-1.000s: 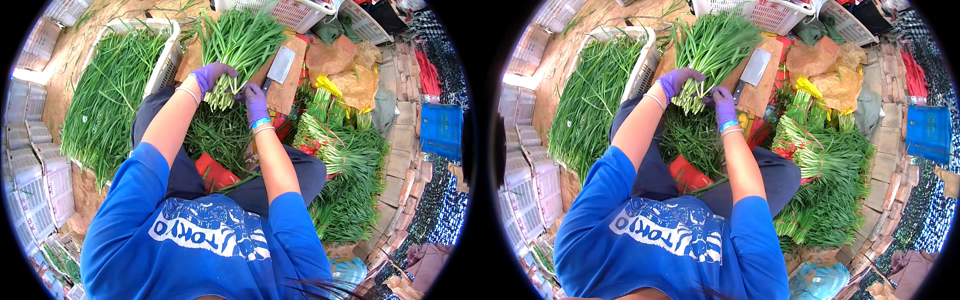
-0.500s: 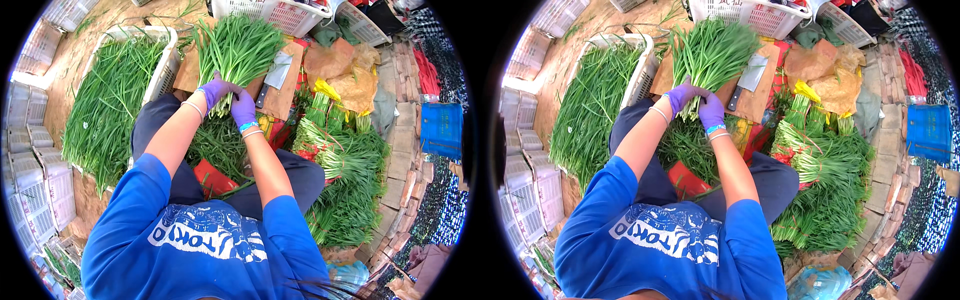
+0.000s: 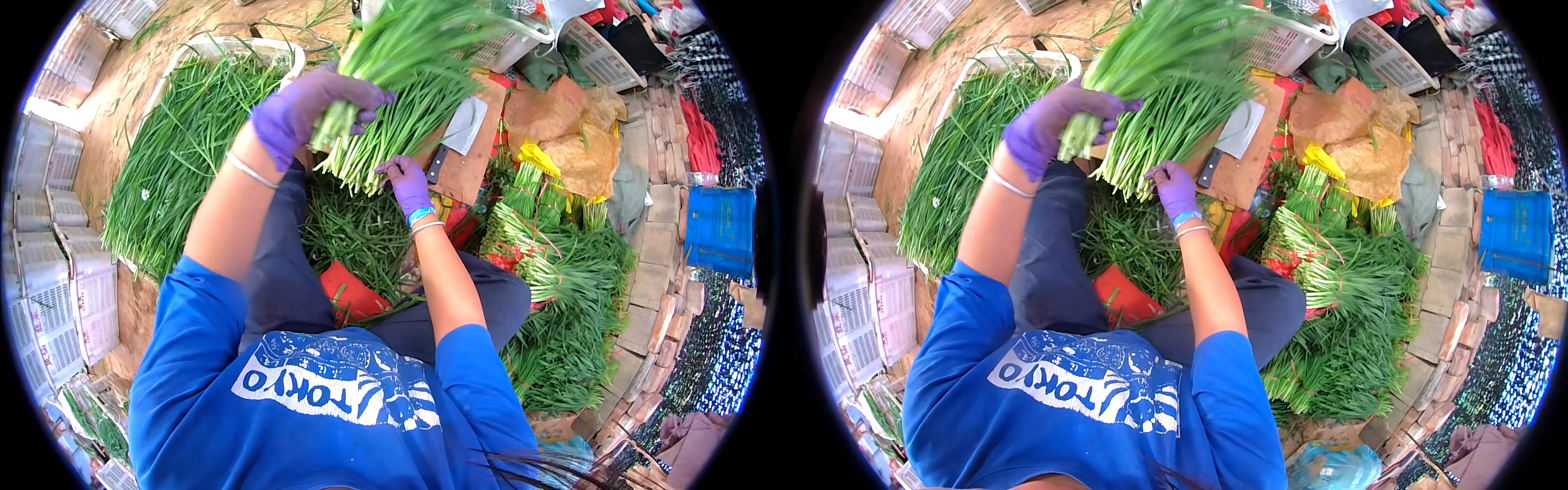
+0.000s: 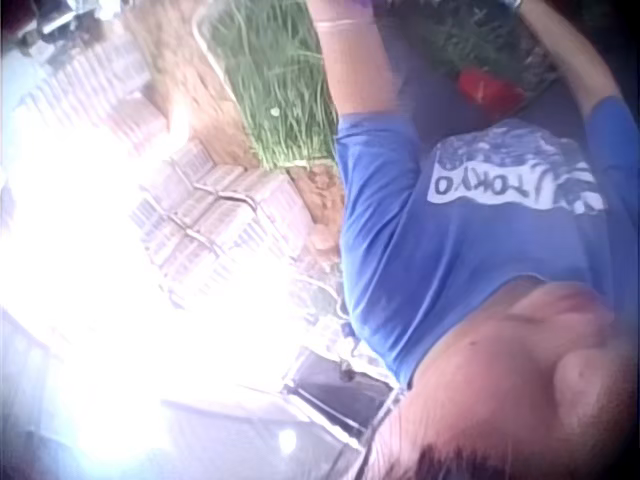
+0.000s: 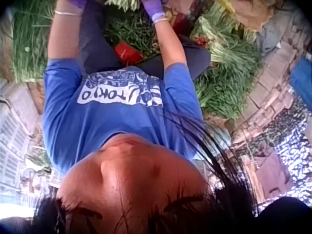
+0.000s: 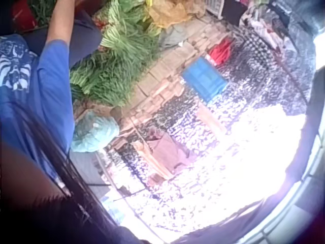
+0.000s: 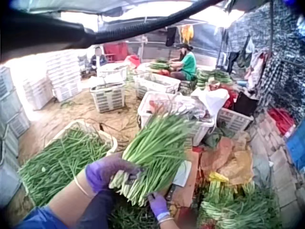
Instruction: The person cleans green onions by hand, ties them into a bundle using a red string, and then trims the ends using a cleaver on a wooden board.
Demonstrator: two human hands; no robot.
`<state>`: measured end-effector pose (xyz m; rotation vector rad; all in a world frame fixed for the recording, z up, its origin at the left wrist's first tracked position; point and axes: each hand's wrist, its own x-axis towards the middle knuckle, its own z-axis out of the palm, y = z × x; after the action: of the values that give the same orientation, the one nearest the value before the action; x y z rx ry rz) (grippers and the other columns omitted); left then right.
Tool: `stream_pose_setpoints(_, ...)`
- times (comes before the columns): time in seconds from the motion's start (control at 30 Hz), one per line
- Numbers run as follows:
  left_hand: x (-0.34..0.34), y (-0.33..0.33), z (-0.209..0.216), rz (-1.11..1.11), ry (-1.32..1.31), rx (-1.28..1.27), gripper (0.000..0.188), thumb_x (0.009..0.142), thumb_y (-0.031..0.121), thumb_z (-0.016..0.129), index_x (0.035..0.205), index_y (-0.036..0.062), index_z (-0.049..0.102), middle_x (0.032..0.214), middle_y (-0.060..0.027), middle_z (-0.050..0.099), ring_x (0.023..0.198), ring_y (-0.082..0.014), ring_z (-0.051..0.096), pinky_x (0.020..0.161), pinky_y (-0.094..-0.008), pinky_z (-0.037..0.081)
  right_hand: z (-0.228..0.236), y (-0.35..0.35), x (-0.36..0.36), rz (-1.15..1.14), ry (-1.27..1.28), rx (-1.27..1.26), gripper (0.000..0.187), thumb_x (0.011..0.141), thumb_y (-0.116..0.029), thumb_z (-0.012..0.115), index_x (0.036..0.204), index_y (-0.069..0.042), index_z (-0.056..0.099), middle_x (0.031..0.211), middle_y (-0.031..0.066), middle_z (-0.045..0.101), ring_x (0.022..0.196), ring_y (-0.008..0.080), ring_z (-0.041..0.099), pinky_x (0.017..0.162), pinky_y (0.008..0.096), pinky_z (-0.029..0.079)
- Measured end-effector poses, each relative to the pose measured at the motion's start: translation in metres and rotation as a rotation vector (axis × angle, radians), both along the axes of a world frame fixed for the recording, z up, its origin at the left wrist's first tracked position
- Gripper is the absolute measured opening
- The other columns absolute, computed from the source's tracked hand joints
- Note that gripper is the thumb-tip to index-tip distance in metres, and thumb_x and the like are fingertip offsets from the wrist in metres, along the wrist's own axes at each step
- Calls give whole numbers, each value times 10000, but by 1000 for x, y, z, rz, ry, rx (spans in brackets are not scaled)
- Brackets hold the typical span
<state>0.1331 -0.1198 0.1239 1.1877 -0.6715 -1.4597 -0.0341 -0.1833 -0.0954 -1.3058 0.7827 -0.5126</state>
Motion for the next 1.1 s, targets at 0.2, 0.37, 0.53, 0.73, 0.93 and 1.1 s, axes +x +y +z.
stream_pose_setpoints(0.2, 51, 75, 59, 199, -230, -348, 403, 770, 117, 536, 1110, -78, 438, 1047, -162, 539, 656, -85, 498, 552, -200, 468, 1, -1, -2, 16, -40, -19, 135, 854, -93, 467, 822, 21, 533, 766, 75, 615, 544, 104, 538, 509, 223, 450)
stream_pose_setpoints(0.37, 86, 147, 74, 479, -388, -292, 569, 779, 192, 534, 1250, -52, 329, 1251, -173, 421, 661, -55, 420, 533, -167, 404, 0, -4, -1, 11, -14, -25, 122, 844, -84, 461, 831, 15, 531, 775, 70, 615, 546, 99, 533, 514, 221, 450)
stream_pose_setpoints(0.53, 83, 232, 11, 757, -480, 110, 471, 724, 160, 570, 1131, -47, 454, 852, -100, 592, 563, -87, 497, 505, -187, 431, -2, -3, -4, -29, -76, 17, 121, 844, -66, 441, 865, 18, 525, 802, 87, 625, 607, 111, 554, 539, 219, 455)
stream_pose_setpoints(0.73, 31, 336, -138, 877, -425, 582, 592, 646, -37, 586, 1192, 6, 361, 922, -97, 556, 690, -183, 568, 530, -254, 476, -5, -2, -5, 25, -4, 15, 126, 840, -55, 441, 859, 23, 538, 822, 114, 631, 621, 143, 572, 551, 242, 468)
stream_pose_setpoints(0.93, 2, 293, -117, 966, -332, 578, 930, 660, 40, 661, 1370, 38, 60, 981, -117, 557, 782, -172, 554, 677, -258, 450, -1, -3, -6, -126, -55, 142, 120, 844, -107, 460, 825, -20, 540, 889, 131, 634, 630, 154, 584, 570, 252, 482)
stream_pose_setpoints(1.1, 1, 309, -138, 843, -660, 627, 1008, 669, 193, 693, 1367, 23, -13, 1200, -234, 452, 1083, -297, 475, 922, -317, 352, -16, -6, -6, -190, -286, 451, 60, 829, -144, 480, 821, -89, 505, 1059, 174, 582, 618, 208, 572, 632, 347, 494)
